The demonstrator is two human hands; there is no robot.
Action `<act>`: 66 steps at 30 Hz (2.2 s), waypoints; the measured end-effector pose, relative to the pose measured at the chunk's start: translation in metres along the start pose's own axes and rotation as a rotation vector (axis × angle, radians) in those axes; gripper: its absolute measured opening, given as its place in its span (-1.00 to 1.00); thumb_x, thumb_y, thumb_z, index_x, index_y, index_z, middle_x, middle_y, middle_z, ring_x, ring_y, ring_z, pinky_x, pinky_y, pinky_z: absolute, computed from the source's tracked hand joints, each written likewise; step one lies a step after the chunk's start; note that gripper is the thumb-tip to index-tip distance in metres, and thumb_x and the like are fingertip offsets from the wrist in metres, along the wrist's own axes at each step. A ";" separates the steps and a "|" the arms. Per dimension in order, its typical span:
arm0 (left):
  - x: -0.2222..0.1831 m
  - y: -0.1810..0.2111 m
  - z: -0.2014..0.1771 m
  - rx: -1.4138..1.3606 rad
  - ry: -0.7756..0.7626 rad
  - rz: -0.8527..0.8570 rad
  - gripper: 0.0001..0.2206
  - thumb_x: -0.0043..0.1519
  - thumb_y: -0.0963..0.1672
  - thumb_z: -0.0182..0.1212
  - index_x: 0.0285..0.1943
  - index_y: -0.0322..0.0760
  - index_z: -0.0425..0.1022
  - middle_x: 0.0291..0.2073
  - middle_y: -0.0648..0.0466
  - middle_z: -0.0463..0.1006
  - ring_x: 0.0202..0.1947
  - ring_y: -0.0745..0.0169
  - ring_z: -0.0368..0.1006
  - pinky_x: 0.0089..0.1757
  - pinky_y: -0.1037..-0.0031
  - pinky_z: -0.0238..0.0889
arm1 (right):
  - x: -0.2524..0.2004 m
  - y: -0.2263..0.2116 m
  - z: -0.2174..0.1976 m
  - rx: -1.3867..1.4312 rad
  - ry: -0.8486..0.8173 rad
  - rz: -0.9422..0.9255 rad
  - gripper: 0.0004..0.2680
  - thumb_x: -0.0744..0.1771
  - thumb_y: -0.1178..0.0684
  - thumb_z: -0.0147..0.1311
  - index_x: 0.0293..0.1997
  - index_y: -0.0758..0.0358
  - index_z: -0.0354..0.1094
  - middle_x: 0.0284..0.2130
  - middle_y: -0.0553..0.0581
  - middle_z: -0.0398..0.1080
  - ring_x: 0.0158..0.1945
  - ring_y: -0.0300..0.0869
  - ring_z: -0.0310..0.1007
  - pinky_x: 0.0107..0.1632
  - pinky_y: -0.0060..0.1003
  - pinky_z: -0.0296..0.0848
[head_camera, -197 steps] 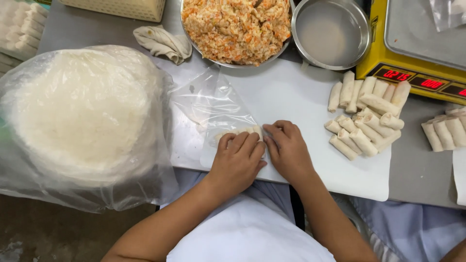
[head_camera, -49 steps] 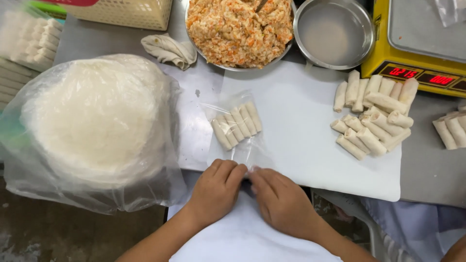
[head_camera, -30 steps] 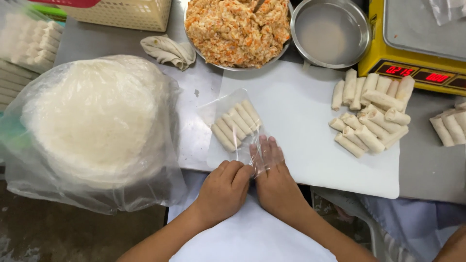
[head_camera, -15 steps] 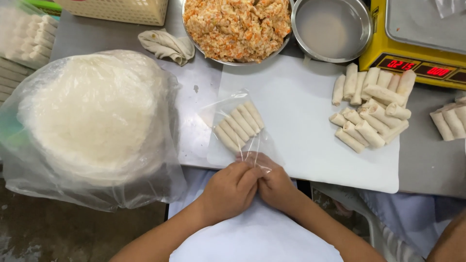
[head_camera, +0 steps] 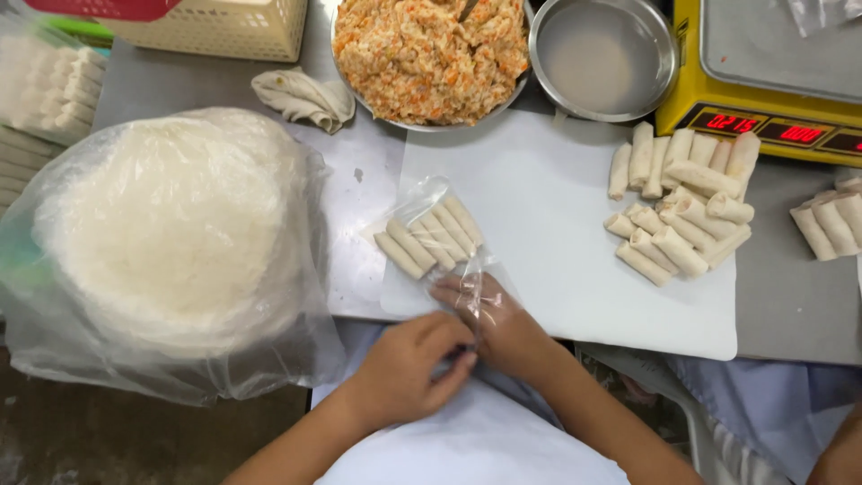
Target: Rolling spring rolls with filling and wrappers and placing them into plastic bags for packaging.
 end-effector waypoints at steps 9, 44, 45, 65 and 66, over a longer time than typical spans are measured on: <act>0.016 -0.099 -0.040 0.533 -0.002 -0.372 -0.57 0.20 -0.30 0.01 0.30 -0.34 0.42 0.02 -0.21 0.51 0.08 -0.20 0.50 0.06 0.09 0.37 | 0.016 -0.003 0.004 -0.327 -0.193 0.230 -0.64 0.39 0.18 -0.27 0.38 0.22 0.18 0.19 0.29 0.33 0.19 0.12 0.40 0.21 -0.03 0.42; 0.007 -0.050 -0.035 0.461 0.092 0.060 -0.78 0.32 -0.08 0.14 0.05 -0.26 0.52 -0.06 -0.08 0.46 -0.07 -0.16 0.45 -0.02 0.14 0.36 | 0.021 -0.028 -0.044 -0.289 -0.072 -0.171 -0.76 0.38 0.26 -0.13 0.16 0.37 0.35 0.05 0.26 0.42 0.11 0.08 0.45 0.25 -0.01 0.40; 0.007 -0.033 -0.027 0.430 -0.010 0.175 -0.71 0.39 0.00 0.09 0.12 -0.22 0.50 -0.04 -0.05 0.46 -0.14 -0.07 0.44 -0.04 0.16 0.32 | 0.017 -0.022 -0.039 -0.203 -0.156 -0.076 -0.69 0.34 0.34 -0.02 0.24 0.41 0.29 0.14 0.33 0.37 0.12 0.17 0.40 0.23 -0.02 0.37; 0.001 -0.025 0.022 0.292 0.095 0.453 -0.92 0.32 -0.33 0.09 -0.18 -0.45 0.48 -0.26 -0.09 0.47 -0.28 -0.03 0.40 -0.22 0.30 0.43 | 0.034 -0.015 -0.028 -0.004 -0.401 -0.042 -0.73 0.42 0.04 -0.09 0.27 0.16 0.30 0.17 0.01 0.39 0.00 0.03 0.30 0.14 -0.16 0.33; 0.002 -0.024 0.023 0.260 0.069 0.459 -0.93 0.31 -0.35 0.12 -0.18 -0.49 0.47 -0.28 -0.12 0.46 -0.30 -0.06 0.38 -0.24 0.27 0.43 | 0.031 -0.012 -0.025 -0.068 -0.341 -0.154 -0.69 0.43 0.04 -0.07 0.36 0.23 0.22 0.22 0.07 0.35 -0.06 0.10 0.32 0.15 -0.08 0.30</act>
Point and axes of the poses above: each hand's wrist, its own x-axis towards the middle knuckle, its own z-axis out of the palm, y = z × x, the point moved 2 cm from there along x, towards the middle knuckle
